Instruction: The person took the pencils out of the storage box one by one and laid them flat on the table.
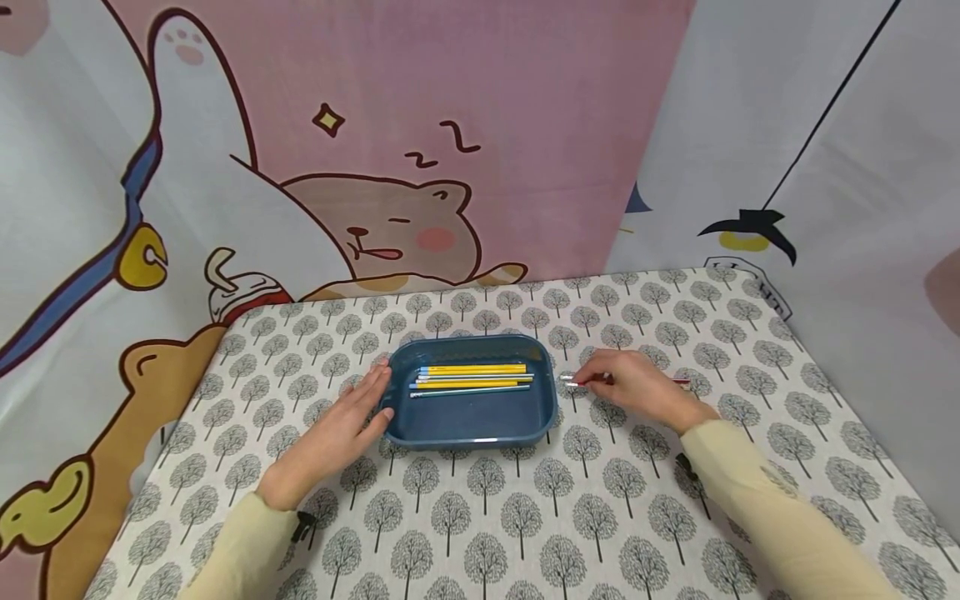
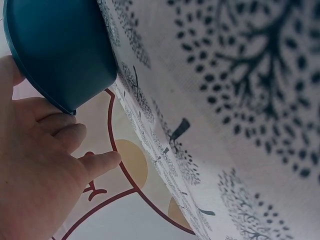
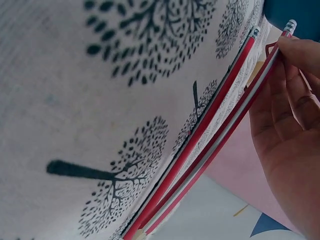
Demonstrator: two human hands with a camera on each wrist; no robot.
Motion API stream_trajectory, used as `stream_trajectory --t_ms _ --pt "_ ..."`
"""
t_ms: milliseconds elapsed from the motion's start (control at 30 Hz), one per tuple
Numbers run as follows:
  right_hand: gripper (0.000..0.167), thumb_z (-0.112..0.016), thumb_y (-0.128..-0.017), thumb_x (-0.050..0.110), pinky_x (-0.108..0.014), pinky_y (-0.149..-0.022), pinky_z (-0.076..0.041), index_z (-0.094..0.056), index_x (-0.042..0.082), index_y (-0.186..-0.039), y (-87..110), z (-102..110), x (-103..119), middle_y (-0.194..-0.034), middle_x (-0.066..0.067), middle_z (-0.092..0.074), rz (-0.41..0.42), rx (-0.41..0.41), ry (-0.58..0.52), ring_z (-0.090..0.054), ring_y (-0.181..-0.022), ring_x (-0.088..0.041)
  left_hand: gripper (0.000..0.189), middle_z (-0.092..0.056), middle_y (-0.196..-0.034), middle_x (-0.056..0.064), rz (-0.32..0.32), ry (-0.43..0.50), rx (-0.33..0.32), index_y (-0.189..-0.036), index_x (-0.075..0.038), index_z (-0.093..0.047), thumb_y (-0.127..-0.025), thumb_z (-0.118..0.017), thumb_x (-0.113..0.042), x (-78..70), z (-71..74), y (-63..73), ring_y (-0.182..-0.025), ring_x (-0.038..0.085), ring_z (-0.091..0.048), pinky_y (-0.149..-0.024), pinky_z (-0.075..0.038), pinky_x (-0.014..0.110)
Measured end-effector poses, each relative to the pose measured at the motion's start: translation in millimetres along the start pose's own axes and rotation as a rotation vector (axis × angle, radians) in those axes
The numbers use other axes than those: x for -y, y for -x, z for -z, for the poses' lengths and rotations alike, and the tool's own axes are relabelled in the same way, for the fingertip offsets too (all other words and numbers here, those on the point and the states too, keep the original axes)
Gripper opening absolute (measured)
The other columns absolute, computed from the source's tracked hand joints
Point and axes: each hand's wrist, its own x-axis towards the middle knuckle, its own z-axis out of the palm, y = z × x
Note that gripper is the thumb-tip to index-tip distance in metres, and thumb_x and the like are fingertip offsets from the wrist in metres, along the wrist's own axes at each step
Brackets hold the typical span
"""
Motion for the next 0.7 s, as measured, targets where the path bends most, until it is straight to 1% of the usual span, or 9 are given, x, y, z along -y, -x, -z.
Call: stream_trajectory --t_ms 200,433,700 --pt "0.028 -0.074 -0.09 -0.003 -0.025 -0.075 -0.059 -0.08 0.015 -0.11 -1.8 -1.3 -0.8 -0.101 0.008 -0.072 -0.02 0.013 0.013 -0.065 -0.085 -0.004 0.065 -0.023 -0.17 0.014 0.002 0.0 -0.002 -0.162 -0.003 -0.027 -0.11 -0.048 -0.035 -1.0 0.2 -0.2 -0.155 0.031 -0.025 -0.121 -0.026 0.063" --pt "0.027 -0.075 -0.09 -0.002 -0.028 -0.08 -0.06 -0.08 0.015 -0.11 -2.8 -3.1 -2.6 -0.103 0.011 -0.072 -0.016 0.013 0.033 -0.067 -0.09 -0.006 0.065 -0.022 -0.17 0.015 0.001 0.0 -0.005 -0.162 -0.002 -0.027 -0.11 -0.05 -0.034 -0.2 -0.5 0.0 -0.155 0.032 -0.024 -0.121 -0.026 0.063" --pt "0.026 -0.075 -0.09 -0.002 -0.03 -0.079 -0.059 -0.081 0.016 -0.108 -4.6 -6.1 -5.0 -0.103 0.01 -0.073 -0.011 0.013 0.057 -0.067 -0.09 -0.007 0.065 -0.023 -0.17 0.015 0.001 -0.006 -0.002 -0.162 -0.002 -0.027 -0.11 -0.05 -0.034 0.0 -0.9 0.1 -0.155 0.032 -0.025 -0.12 -0.026 0.064"
